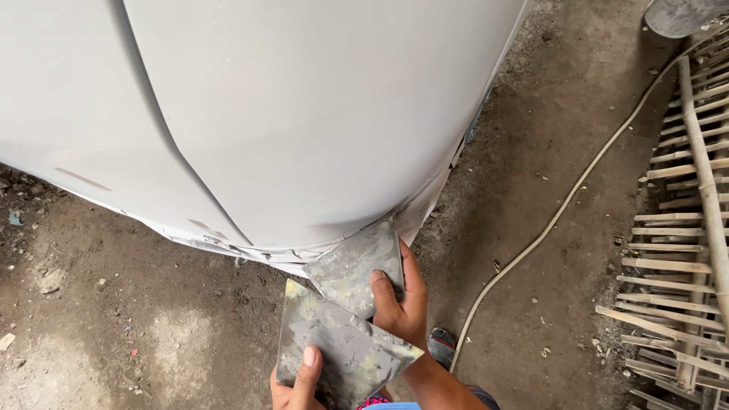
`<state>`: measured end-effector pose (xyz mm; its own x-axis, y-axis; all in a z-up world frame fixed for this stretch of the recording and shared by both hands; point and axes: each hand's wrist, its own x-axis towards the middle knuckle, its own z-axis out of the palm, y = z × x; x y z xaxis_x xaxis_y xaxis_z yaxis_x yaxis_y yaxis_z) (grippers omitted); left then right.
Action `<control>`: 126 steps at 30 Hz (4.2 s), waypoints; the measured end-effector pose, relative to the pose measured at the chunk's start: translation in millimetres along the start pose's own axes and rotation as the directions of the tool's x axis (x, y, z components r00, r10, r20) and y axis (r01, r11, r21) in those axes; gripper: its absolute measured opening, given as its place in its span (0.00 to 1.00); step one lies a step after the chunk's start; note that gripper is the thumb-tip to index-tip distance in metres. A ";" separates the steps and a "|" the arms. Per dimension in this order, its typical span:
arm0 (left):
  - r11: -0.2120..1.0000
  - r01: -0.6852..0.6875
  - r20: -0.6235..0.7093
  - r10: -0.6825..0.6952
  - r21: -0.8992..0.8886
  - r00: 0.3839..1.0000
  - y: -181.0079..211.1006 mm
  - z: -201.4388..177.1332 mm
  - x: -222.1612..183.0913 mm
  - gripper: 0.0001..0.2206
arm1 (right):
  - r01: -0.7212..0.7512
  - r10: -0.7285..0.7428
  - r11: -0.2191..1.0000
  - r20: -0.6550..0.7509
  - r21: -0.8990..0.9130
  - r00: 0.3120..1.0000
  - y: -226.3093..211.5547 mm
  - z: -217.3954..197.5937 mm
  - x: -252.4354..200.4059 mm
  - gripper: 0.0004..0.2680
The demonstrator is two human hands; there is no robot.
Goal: The person applies body filler to the front bumper and side door of a white car using a putty knife. They spread the filler over several small areas and smooth it out along the panel edges and around the door handle.
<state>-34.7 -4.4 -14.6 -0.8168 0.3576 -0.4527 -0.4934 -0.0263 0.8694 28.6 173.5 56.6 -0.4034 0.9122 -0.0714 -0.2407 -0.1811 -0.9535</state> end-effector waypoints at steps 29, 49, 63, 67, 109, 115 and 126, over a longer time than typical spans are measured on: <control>1.000 -0.019 -0.022 0.019 -0.020 1.000 7.1 6.0 -3.4 0.25 | 0.034 -0.024 0.996 0.114 -0.087 0.993 0.1 -24.2 -4.4 0.19; 0.968 0.002 0.070 0.016 -0.251 0.997 43.8 67.0 -23.2 0.19 | 0.003 -0.003 1.000 0.080 0.007 0.997 -0.5 -15.4 2.7 0.21; 0.975 0.067 0.125 -0.041 -0.212 0.991 60.0 58.9 -25.5 0.22 | 0.081 -0.061 0.988 0.144 -0.135 0.988 -25.2 -3.4 1.5 0.22; 0.998 0.064 0.019 -0.064 0.006 0.998 28.8 17.2 -6.0 0.25 | 0.158 -0.131 0.975 0.171 -0.157 0.977 -32.4 -8.7 -2.5 0.19; 0.968 -0.179 0.104 0.198 -0.174 0.975 18.9 125.8 -20.0 0.21 | 0.358 -0.231 0.924 0.550 -0.135 0.803 -28.0 -228.0 -19.0 0.14; 0.990 -0.011 0.103 0.026 -0.141 0.994 39.1 126.4 7.9 0.24 | 0.166 0.026 0.959 0.656 -0.229 0.754 10.3 -232.6 9.6 0.14; 0.992 -0.065 0.216 0.087 -0.109 0.972 32.4 128.7 65.8 0.26 | -0.190 0.190 0.982 0.034 0.004 0.981 2.0 -231.4 50.7 0.19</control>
<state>-66.0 138.5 9.2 -0.7729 0.5471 -0.3215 -0.4690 -0.1513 0.8701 211.9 304.3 -16.6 -0.4713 0.8482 -0.2416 -0.1629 -0.3529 -0.9214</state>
